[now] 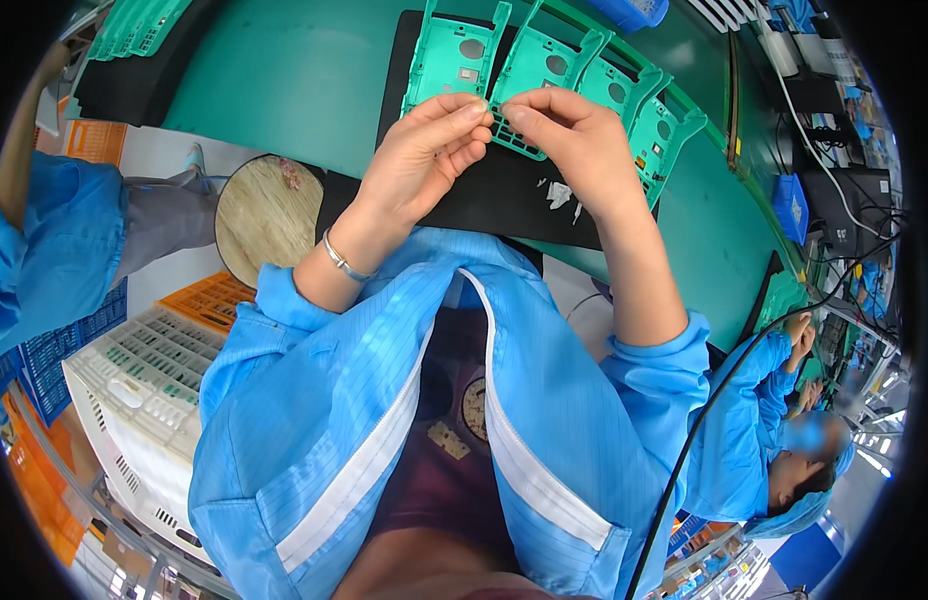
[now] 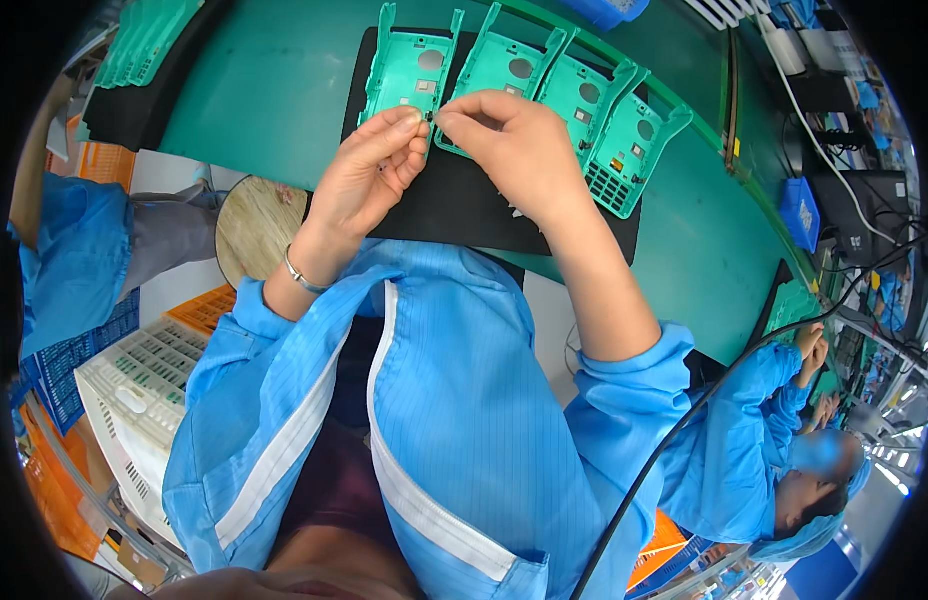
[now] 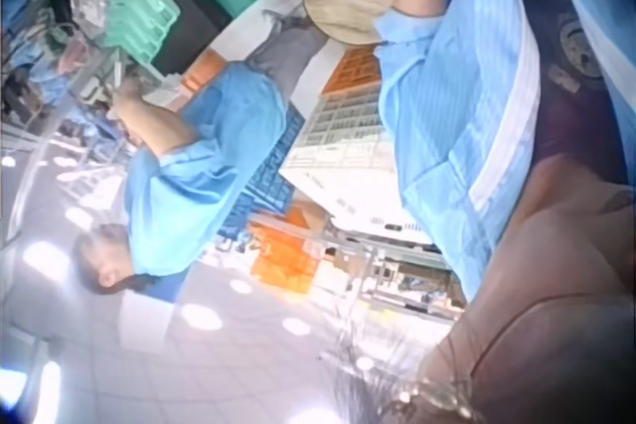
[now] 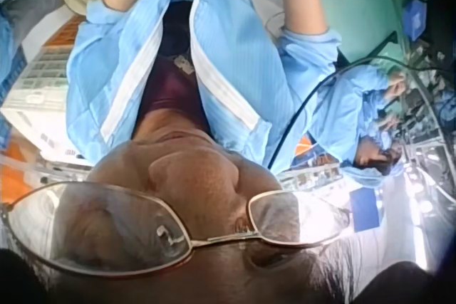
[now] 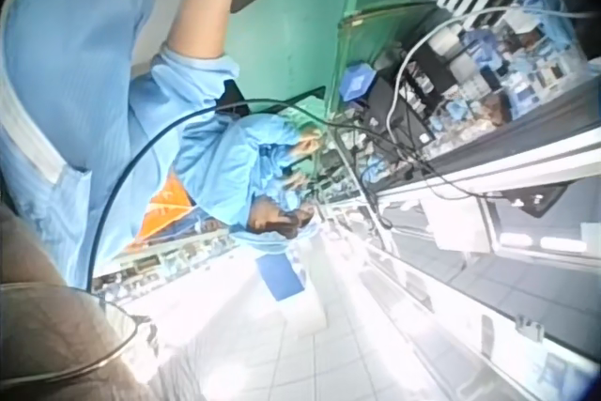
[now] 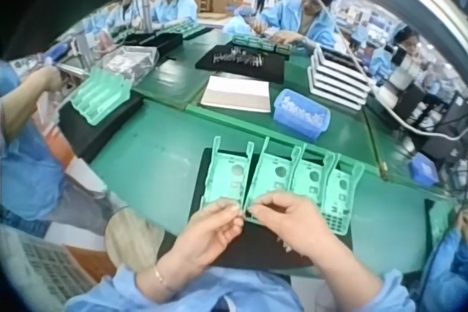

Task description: Assembling small white plastic components into green plastic housings on a factory assembly line.

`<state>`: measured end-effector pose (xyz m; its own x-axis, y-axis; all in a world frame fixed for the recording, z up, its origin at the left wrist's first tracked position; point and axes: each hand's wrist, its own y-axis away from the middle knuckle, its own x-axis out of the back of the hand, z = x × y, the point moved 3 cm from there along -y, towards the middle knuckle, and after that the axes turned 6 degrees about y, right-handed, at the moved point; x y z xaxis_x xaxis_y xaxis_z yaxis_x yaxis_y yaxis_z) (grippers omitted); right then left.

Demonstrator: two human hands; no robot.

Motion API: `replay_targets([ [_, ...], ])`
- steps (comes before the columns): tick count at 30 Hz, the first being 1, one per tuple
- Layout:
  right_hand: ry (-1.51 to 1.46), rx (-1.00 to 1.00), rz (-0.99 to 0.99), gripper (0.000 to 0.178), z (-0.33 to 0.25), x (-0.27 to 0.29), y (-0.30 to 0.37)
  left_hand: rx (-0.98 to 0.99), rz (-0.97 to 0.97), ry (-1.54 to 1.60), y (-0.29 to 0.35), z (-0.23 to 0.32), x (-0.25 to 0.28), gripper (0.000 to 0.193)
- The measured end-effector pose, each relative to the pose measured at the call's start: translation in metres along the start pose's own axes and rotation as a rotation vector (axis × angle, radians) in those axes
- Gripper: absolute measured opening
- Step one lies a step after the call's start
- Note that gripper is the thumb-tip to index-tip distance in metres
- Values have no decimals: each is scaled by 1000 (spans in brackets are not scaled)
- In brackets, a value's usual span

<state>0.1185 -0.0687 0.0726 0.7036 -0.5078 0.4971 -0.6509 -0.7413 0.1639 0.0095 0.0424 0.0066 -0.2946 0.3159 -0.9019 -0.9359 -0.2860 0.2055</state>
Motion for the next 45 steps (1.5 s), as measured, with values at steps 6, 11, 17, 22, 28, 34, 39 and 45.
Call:
replay_targets([
  [6, -11, -11, -45, 26, 2, -4, -4, 7, -1, -93, 3, 2, -5, 19],
  [11, -49, -40, -61, 27, 4, -3, -6, 8, 49, -110, 3, 3, -4, 22],
  [17, 41, -14, -65, 26, 2, 1, -5, -14, 15, -220, 1, 1, -7, 23],
  [22, 253, 17, -60, 24, -5, 3, -5, -45, 49, -394, 5, 4, -11, 23],
  [28, 213, -82, 15, 23, 11, 9, -28, -110, 105, -326, 4, 3, -7, 22],
  [34, 328, -174, 109, 23, 38, 5, -70, -175, 89, -231, 6, 10, -2, 21],
  [39, 491, -167, 123, 23, 37, -2, -86, -204, 104, -195, 5, 20, 5, 22],
  [45, 628, -145, 40, 25, 35, 6, -97, -223, 104, -217, -8, 21, 7, 29],
])
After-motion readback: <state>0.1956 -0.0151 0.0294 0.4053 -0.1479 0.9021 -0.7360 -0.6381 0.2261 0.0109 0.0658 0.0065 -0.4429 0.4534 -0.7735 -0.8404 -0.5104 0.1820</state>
